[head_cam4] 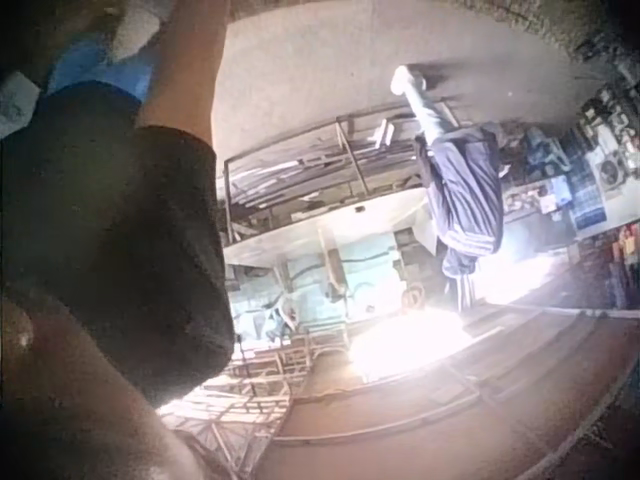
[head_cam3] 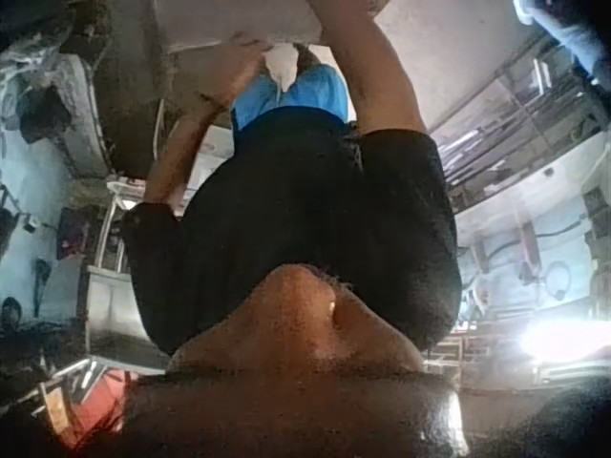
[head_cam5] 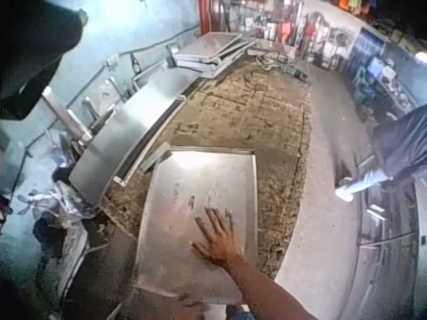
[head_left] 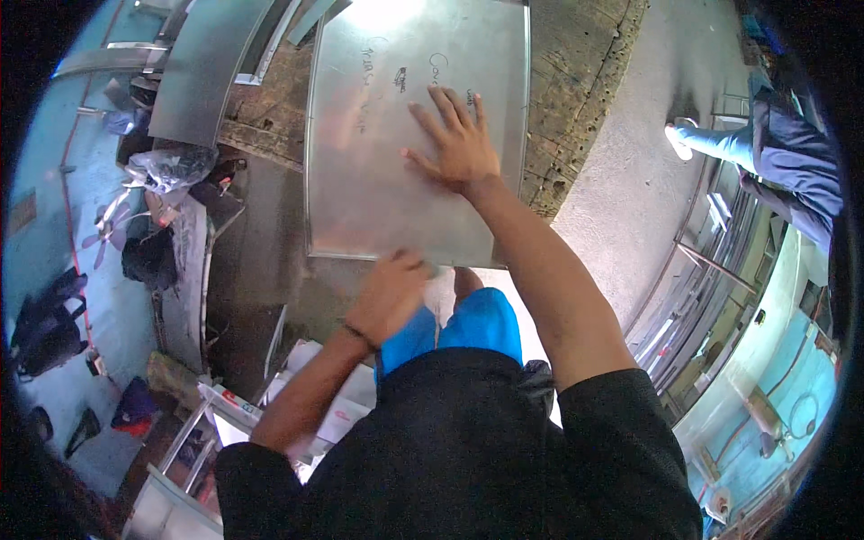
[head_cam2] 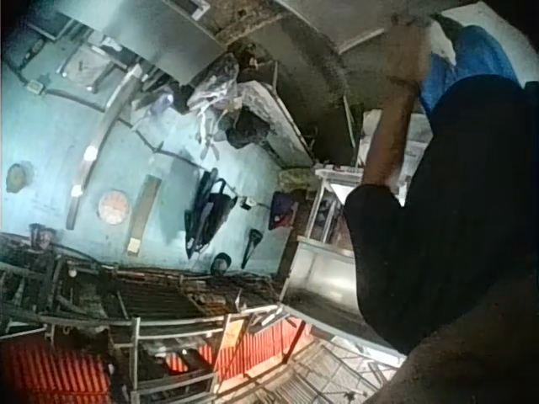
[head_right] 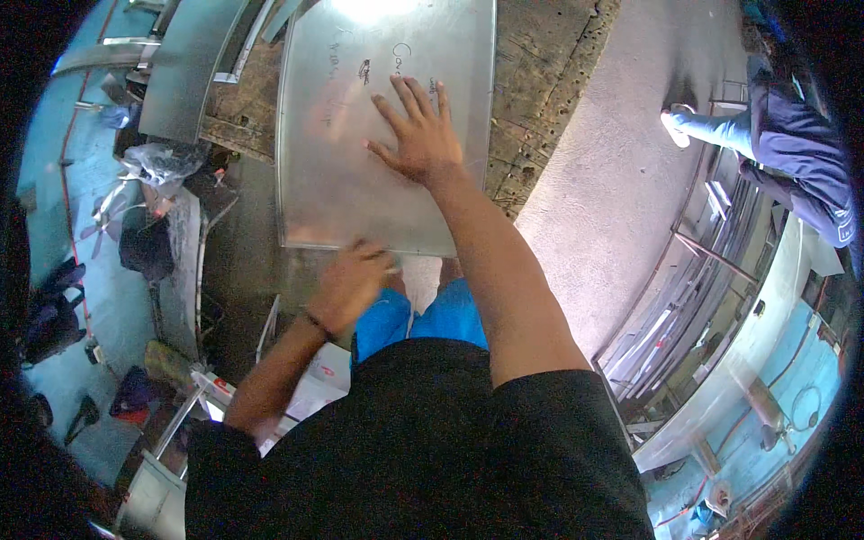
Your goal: Polishing the edges and surface of a rectangular metal sheet using a circular sandpaper block.
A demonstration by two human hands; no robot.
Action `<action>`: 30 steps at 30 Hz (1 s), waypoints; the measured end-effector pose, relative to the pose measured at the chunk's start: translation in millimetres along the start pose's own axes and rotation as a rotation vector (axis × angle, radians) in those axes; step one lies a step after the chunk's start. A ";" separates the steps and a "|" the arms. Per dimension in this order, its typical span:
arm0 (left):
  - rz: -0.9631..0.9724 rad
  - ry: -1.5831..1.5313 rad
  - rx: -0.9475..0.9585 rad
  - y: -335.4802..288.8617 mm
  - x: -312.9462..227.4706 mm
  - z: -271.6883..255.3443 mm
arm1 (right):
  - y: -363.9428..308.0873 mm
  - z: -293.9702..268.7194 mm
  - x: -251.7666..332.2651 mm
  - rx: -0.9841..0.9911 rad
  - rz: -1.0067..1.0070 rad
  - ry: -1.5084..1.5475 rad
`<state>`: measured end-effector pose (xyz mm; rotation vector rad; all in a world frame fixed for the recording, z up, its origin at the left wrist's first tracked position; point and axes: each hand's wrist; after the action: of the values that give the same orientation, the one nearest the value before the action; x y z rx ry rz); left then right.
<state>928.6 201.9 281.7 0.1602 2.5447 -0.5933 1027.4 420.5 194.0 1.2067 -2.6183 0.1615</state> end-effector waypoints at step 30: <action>-0.027 0.005 -0.064 -24.3 42.2 -23.8 | 2.9 9.0 0.3 -0.077 -0.005 0.010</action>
<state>876.0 190.4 287.7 0.1050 2.5705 -0.5213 1023.4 420.3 185.5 1.1830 -2.5877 0.0653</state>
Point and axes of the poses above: each hand's wrist, its own y-axis towards the middle knuckle, its own z-axis out of the palm, x = y × z, and after that the axes turned 4 degrees about -z, right-handed
